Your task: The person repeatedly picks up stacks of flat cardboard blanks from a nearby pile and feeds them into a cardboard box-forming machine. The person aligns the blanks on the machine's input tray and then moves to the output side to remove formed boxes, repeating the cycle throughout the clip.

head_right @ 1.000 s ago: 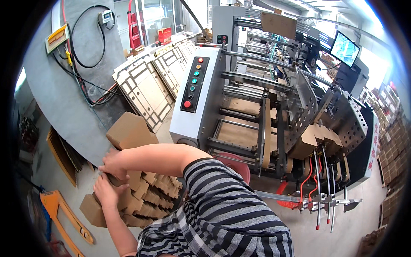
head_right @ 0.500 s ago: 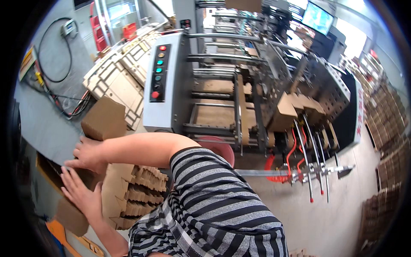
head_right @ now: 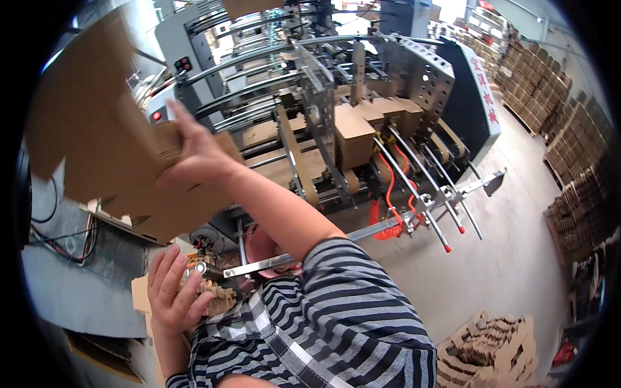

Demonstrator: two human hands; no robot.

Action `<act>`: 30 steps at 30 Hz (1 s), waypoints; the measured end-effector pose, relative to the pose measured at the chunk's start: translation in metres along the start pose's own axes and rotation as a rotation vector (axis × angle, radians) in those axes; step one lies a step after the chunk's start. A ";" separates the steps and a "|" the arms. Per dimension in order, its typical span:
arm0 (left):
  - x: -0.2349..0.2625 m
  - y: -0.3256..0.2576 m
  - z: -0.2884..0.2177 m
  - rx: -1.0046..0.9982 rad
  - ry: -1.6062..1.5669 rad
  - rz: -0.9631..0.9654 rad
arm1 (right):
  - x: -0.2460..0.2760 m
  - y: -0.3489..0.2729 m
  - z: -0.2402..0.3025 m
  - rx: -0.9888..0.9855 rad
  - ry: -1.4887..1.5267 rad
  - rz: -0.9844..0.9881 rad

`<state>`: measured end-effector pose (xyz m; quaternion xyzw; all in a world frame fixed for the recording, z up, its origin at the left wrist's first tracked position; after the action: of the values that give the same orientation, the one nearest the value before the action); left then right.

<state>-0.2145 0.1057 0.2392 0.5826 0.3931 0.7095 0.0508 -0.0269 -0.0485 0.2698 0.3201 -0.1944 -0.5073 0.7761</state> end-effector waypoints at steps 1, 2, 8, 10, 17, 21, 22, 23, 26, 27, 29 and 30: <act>-0.006 0.005 0.005 -0.025 -0.027 -0.001 | 0.025 -0.013 -0.002 -0.101 0.018 -0.103; -0.012 0.009 0.010 -0.024 -0.054 0.003 | 0.050 -0.027 -0.003 -0.148 0.040 -0.202; -0.052 0.032 0.045 -0.016 -0.232 0.004 | 0.178 -0.140 0.002 -0.262 0.362 -0.595; -0.068 0.041 0.055 0.007 -0.298 -0.017 | 0.216 -0.181 0.006 -0.267 0.289 -0.848; -0.123 0.074 0.081 0.065 -0.414 0.012 | 0.308 -0.279 0.025 -0.246 0.157 -1.391; -0.154 0.091 0.089 0.117 -0.480 0.061 | 0.341 -0.279 0.019 -0.291 0.220 -1.398; -0.161 0.093 0.091 0.126 -0.493 0.080 | 0.349 -0.274 0.014 -0.314 0.201 -1.406; -0.169 0.096 0.093 0.136 -0.505 0.098 | 0.359 -0.266 0.009 -0.336 0.189 -1.423; -0.187 0.098 0.098 0.174 -0.514 0.153 | 0.384 -0.241 -0.008 -0.374 0.214 -1.423; -0.192 0.099 0.100 0.187 -0.515 0.150 | 0.392 -0.231 -0.016 -0.376 0.207 -1.410; -0.202 0.100 0.102 0.214 -0.512 0.149 | 0.407 -0.214 -0.029 -0.364 0.216 -1.413; -0.207 0.100 0.104 0.231 -0.517 0.155 | 0.414 -0.206 -0.036 -0.372 0.216 -1.418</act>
<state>-0.0207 -0.0207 0.1391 0.7744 0.3995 0.4898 0.0285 0.0283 -0.4728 0.0916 0.2802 0.2256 -0.8770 0.3185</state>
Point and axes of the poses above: each hand's wrist, its own y-axis towards the middle knuckle, its own x-axis out of the back of the hand, z = x × y, the point moved 2 cm from there along y, towards the middle knuckle, and after that the axes turned 12 degrees about -y, right-handed, at the moved point
